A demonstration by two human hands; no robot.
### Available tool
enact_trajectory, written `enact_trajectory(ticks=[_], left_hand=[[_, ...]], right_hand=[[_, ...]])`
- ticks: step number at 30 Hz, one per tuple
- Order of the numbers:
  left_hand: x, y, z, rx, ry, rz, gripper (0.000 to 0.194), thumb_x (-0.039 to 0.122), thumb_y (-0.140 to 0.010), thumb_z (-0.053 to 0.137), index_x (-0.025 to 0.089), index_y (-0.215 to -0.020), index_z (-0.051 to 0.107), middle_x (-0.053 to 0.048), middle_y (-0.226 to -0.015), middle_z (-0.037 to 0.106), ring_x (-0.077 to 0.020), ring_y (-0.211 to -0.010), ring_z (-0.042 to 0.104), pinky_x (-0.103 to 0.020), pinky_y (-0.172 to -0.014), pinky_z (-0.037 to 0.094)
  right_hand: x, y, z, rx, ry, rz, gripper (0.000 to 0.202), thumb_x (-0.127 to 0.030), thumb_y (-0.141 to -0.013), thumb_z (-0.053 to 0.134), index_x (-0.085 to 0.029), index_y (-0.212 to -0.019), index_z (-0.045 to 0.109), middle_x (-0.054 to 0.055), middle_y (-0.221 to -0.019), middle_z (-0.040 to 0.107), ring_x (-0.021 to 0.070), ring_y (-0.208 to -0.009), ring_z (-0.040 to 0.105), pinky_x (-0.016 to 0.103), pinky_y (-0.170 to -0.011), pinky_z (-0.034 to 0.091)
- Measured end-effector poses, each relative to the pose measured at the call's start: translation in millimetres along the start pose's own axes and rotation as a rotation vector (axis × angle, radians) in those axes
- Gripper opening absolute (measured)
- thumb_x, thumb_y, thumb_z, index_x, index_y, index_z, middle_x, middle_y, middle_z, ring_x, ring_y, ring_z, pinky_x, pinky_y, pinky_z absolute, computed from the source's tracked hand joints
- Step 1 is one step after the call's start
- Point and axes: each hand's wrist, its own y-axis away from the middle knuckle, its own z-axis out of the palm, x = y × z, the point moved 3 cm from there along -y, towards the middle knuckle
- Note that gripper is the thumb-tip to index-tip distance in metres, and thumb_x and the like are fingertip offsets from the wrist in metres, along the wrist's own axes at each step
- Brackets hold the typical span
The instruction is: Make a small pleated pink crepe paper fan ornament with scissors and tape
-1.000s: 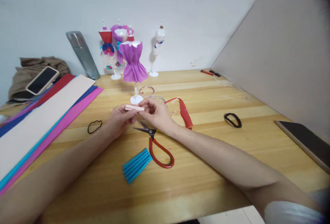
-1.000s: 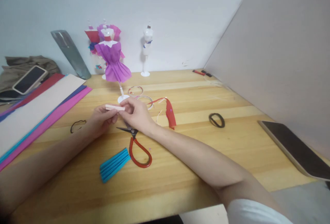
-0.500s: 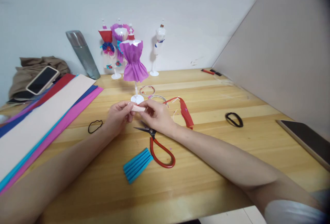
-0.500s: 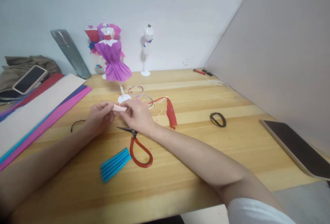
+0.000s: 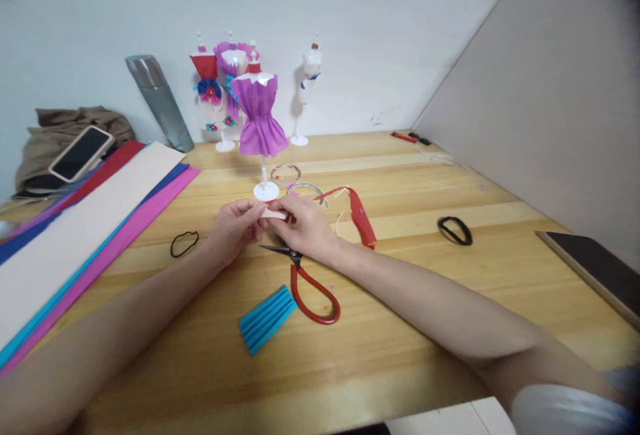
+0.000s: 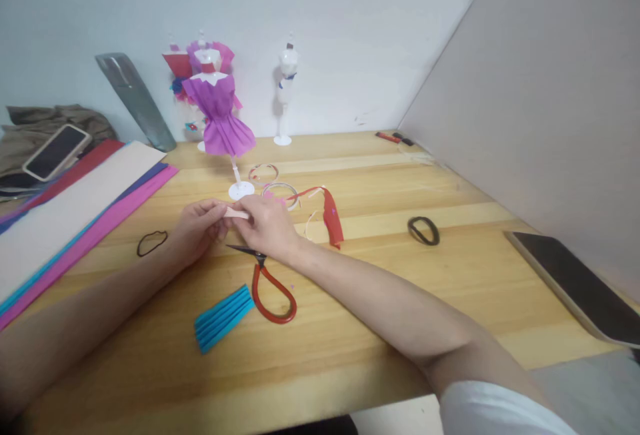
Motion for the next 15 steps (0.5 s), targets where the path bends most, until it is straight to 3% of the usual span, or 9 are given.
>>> enact_trajectory(ticks=[4, 10, 15], left_hand=[[0.7, 0.8, 0.7, -0.002, -0.021, -0.031, 0.04, 0.049, -0.065, 0.08, 0.012, -0.074, 0.068, 0.0, -0.058, 0.063, -0.0072, -0.04, 0.051, -0.018, -0.039, 0.037], [-4.0, -0.8, -1.7, 0.001, -0.016, -0.034, 0.034, 0.045, -0.07, 0.076, 0.013, -0.071, 0.066, 0.0, -0.058, 0.063, -0.0063, -0.04, 0.051, -0.018, -0.039, 0.035], [-4.1, 0.3, -3.4, 0.02, -0.07, -0.041, 0.033, 0.043, -0.073, 0.071, 0.014, -0.089, 0.069, 0.001, -0.059, 0.064, -0.0085, -0.042, 0.051, -0.021, -0.042, 0.038]], right_hand=[[-0.2, 0.4, 0.4, -0.007, 0.006, -0.012, 0.008, -0.021, -0.086, 0.06, -0.016, -0.082, 0.065, 0.003, -0.073, 0.066, 0.0123, -0.062, 0.056, 0.024, -0.06, 0.039], [-1.4, 1.5, -1.0, -0.001, -0.013, -0.056, 0.01, -0.019, -0.087, 0.057, -0.016, -0.085, 0.067, 0.004, -0.076, 0.069, 0.0131, -0.065, 0.059, 0.025, -0.062, 0.041], [0.2, 1.1, -0.1, 0.001, -0.014, -0.044, 0.014, -0.018, -0.087, 0.054, -0.016, -0.084, 0.067, 0.005, -0.075, 0.068, 0.0136, -0.066, 0.058, 0.025, -0.062, 0.042]])
